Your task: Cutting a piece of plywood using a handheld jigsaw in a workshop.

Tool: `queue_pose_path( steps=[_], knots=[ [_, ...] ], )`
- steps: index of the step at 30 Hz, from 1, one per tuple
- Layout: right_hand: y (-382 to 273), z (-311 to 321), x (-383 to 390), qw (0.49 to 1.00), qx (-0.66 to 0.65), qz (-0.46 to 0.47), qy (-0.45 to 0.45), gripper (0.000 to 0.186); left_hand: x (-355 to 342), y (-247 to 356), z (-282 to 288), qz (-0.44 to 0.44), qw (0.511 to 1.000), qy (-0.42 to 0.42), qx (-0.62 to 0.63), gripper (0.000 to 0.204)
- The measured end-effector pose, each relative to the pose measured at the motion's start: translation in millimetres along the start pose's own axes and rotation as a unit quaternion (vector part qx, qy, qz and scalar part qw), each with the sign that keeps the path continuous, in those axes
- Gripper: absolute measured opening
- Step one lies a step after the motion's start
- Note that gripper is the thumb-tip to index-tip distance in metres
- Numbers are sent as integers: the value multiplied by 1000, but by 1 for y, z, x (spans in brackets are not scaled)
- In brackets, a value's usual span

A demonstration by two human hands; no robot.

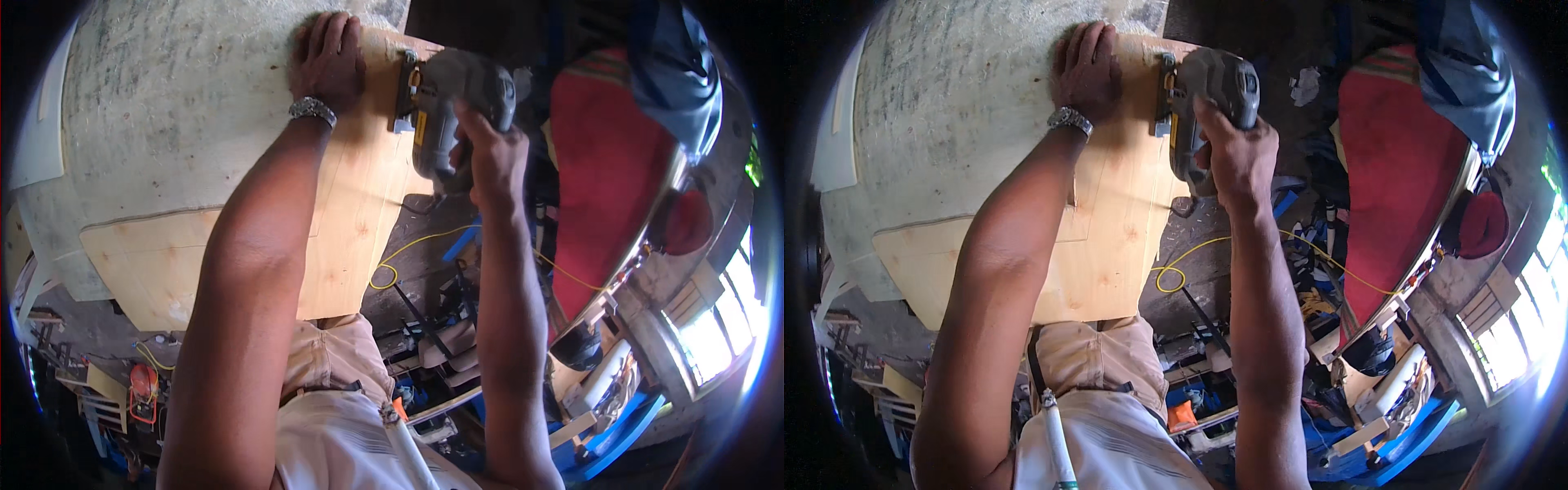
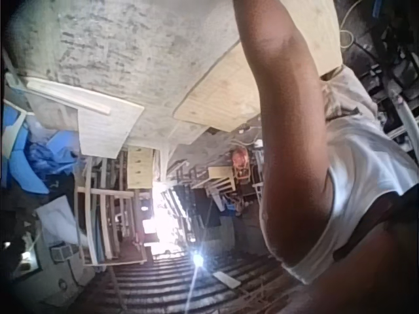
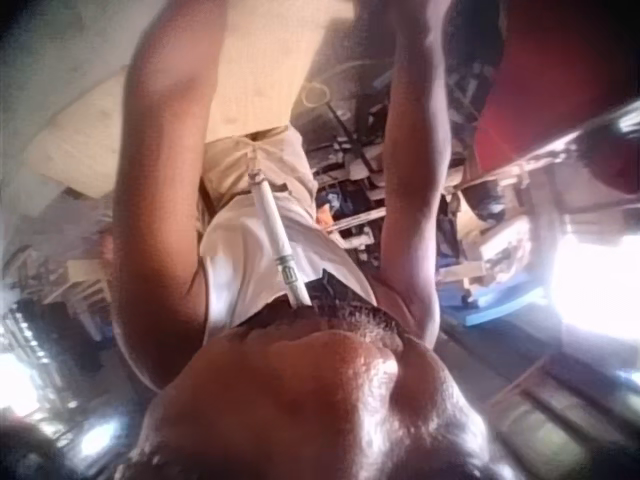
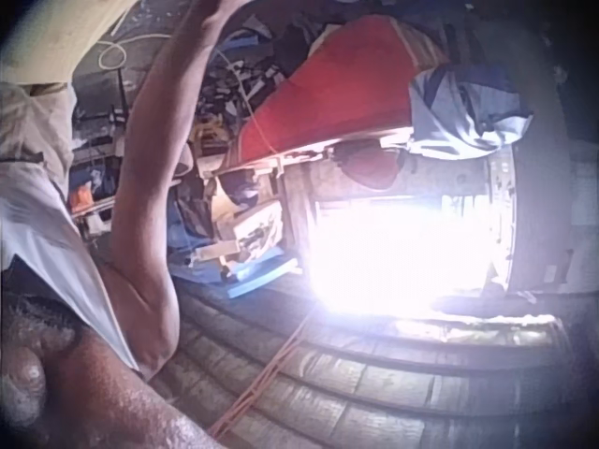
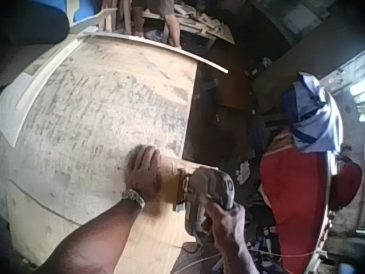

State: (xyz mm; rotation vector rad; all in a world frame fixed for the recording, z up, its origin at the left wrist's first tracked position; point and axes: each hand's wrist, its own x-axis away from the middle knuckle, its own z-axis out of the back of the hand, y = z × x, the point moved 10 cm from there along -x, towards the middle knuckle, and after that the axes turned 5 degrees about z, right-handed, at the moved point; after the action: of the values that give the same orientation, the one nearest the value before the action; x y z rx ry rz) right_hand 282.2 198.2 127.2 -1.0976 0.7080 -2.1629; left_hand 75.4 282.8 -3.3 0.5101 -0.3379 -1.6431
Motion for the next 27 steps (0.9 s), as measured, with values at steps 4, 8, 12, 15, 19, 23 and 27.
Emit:
queue_pose_path(
  steps=[4, 8, 12, 15, 19, 23, 27],
  knots=[
    [6, 12, -7, 999, -6, 34, 17, 35, 3, 22, 14, -74, 996, -8, -48, 54],
    [-5, -1, -3, 998, 22, 60, 30, 30, 20, -14, 34, -102, 992, -58, 40, 62],
    [1, 11, -2, 996, -24, 73, 34, 29, 121, -75, 78, -9, 999, -1, -51, 53],
    [-2, 10, -6, 997, -21, 72, 33, 29, 206, -135, 146, 122, 973, 75, -182, 57],
    [-11, 2, -1, 994, 9, 95, 52, 34, 278, -203, 164, 268, 942, 100, -174, 59],
    [28, -13, -50, 987, -27, 147, -53, 44, 285, -212, 160, 211, 947, 152, -186, 59],
    [35, 65, -101, 990, 28, 127, 48, 65, 258, -188, 142, 295, 947, 67, -111, 58]
  ],
)
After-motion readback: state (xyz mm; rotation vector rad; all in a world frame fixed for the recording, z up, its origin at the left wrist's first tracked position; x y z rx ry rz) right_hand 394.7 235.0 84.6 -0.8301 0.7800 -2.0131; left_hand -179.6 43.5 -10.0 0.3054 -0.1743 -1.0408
